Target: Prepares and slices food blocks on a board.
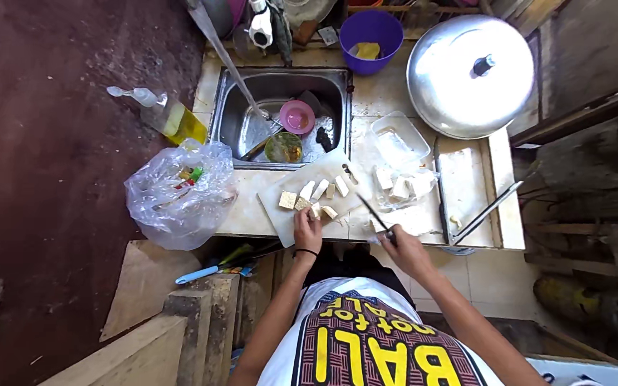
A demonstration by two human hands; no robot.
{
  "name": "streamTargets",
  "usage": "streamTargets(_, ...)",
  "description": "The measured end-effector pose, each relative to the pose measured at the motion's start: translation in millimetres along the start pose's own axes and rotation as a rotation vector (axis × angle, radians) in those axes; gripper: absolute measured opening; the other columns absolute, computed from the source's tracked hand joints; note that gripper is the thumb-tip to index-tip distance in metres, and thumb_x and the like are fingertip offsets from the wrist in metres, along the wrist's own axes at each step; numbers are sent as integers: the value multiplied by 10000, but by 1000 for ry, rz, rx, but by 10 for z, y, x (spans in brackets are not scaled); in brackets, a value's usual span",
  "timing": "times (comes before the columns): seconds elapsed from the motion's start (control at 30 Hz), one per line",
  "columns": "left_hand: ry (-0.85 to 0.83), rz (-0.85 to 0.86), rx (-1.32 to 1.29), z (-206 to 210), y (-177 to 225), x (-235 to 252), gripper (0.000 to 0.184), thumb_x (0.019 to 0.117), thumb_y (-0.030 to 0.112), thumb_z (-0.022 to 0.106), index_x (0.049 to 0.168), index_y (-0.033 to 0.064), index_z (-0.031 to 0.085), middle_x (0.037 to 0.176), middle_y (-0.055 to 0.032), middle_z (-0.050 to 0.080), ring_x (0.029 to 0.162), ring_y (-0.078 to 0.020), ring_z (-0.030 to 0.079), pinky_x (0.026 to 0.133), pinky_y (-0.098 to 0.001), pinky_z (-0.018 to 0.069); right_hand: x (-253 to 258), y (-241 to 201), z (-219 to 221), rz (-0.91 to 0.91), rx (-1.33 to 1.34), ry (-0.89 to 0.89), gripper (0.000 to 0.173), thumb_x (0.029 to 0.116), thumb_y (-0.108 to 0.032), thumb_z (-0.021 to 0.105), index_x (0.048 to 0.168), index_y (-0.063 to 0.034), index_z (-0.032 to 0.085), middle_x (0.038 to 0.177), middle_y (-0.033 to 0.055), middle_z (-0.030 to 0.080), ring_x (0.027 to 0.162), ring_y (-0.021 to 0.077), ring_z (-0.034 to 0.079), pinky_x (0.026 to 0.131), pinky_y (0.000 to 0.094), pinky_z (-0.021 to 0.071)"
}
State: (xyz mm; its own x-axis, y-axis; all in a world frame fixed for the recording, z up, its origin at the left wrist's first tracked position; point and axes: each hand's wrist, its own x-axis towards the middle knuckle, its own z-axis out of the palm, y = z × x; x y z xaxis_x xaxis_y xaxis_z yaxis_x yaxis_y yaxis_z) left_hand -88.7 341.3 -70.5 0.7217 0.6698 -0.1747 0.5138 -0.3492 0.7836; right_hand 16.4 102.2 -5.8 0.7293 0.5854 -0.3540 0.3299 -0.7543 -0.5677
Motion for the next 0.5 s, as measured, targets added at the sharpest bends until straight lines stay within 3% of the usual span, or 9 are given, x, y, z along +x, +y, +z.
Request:
streamTargets(0.1,141,223,232,-23,-112,49,412,982,141,622,1323,-91,614,1352,-367,545,1244,-532,545,1072,-563,455,-36,368,-207,120,24,216,464,988,-318,675,1113,123,599,990,278,633,850,389,658,780,530,549)
streamTargets(0.2,204,466,209,211,-141,-35,535,932,266,677,1278,-136,601,1338,-397,534,1217,-552,555,998,-599,491,-50,684,-185,251,89,289,626,916,-356,765,1213,161,575,1226,365,566,1097,481,600,964,574,500)
streamTargets(0.27,-23,637,153,441,-7,-133,647,898,401,720,1279,-111,609,1343,-343,581,1265,-497,564,1053,-588,473,-44,782,-98,281,116,325,669,898,-359,785,1257,161,567,1297,369,559,1178,495,575,1023,585,467)
streamTargets(0.33,-376,655,256,657,302,-201,900,816,579,763,1418,-54,545,1494,-279,499,1422,-455,438,1149,-610,365,-11,784,-56,278,112,333,663,882,-368,798,1233,153,586,1364,369,548,1297,534,504,1098,606,410)
streamTargets(0.37,-544,607,368,769,481,-216,1020,783,615,781,1514,-15,451,1580,-253,406,1484,-432,354,1192,-611,286,12,768,-50,294,108,313,667,876,-378,804,1232,144,589,1363,363,553,1324,536,483,1112,605,402)
streamTargets(0.43,-760,493,571,994,791,-208,1086,816,534,798,1622,52,252,1641,-232,302,1509,-426,296,1195,-610,252,57,742,-56,365,139,256,643,875,-374,815,1211,131,600,1311,349,559,1237,483,548,1056,563,455)
streamTargets(0.5,-810,415,664,1133,977,-162,1028,850,415,787,1641,102,209,1614,-225,344,1459,-438,355,1099,-621,362,74,764,-101,421,211,232,596,857,-348,838,1166,115,625,1254,331,569,1144,439,594,998,542,491)
